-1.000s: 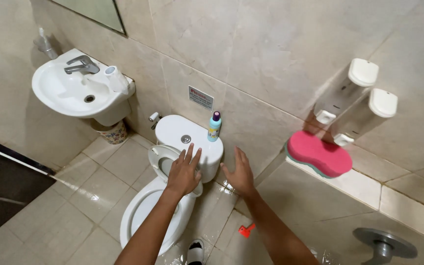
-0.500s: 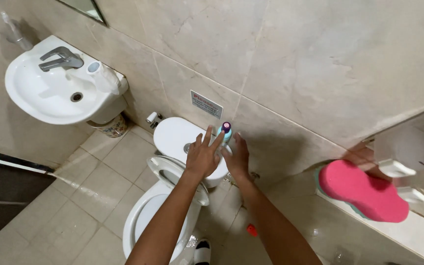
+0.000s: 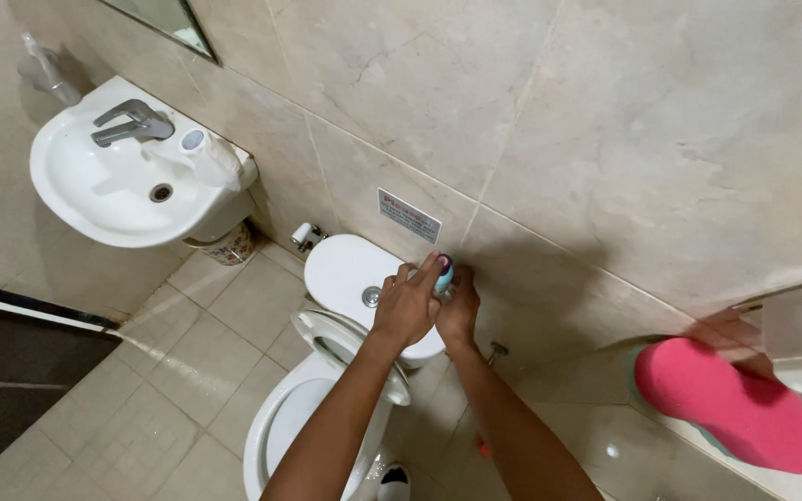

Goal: The person uses a handheld bidet sprayer to rinse the toilet bowl and surrounding floor area. They then open the toilet lid and seat, pick up a cleaning spray bottle, and prepare to apply the cleaner to the toilet.

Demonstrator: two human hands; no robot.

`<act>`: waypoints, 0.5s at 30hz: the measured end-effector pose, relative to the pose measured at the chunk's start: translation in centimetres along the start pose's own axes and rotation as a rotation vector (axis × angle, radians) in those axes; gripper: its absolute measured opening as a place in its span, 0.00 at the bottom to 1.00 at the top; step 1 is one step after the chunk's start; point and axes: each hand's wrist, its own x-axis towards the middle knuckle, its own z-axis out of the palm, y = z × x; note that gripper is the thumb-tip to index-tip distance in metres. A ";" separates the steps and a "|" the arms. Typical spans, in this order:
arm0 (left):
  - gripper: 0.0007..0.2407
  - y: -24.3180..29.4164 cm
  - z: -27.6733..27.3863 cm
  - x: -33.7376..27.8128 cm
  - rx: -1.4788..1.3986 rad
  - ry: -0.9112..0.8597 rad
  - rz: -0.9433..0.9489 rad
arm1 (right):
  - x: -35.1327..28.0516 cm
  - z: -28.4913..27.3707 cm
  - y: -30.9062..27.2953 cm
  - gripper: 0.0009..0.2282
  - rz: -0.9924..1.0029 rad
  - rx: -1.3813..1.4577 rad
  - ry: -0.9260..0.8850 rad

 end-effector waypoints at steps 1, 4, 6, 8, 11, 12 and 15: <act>0.32 -0.1 0.0 -0.2 0.004 0.005 0.002 | -0.1 -0.2 -0.5 0.16 -0.005 0.004 0.001; 0.30 -0.1 -0.1 -1.0 -0.022 0.040 0.029 | -0.9 -1.2 -1.7 0.19 -0.009 -0.072 -0.047; 0.29 0.1 -0.3 -1.9 -0.067 0.067 0.044 | -1.6 -1.7 -2.0 0.19 0.016 -0.167 -0.087; 0.28 0.5 -1.2 -2.8 -0.093 0.090 0.057 | -2.5 -2.9 -3.8 0.19 -0.048 -0.122 -0.089; 0.25 1.6 -2.4 -5.0 -0.140 0.131 0.087 | -4.6 -5.4 -7.1 0.20 -0.176 -0.050 -0.145; 0.24 1.9 -3.0 -5.5 -0.153 0.154 0.107 | -5.0 -6.2 -8.4 0.22 -0.245 -0.018 -0.197; 0.22 3.3 -5.2 -7.9 -0.123 0.142 0.137 | -7.1 -8.1 -8.3 0.22 -0.250 -0.139 -0.255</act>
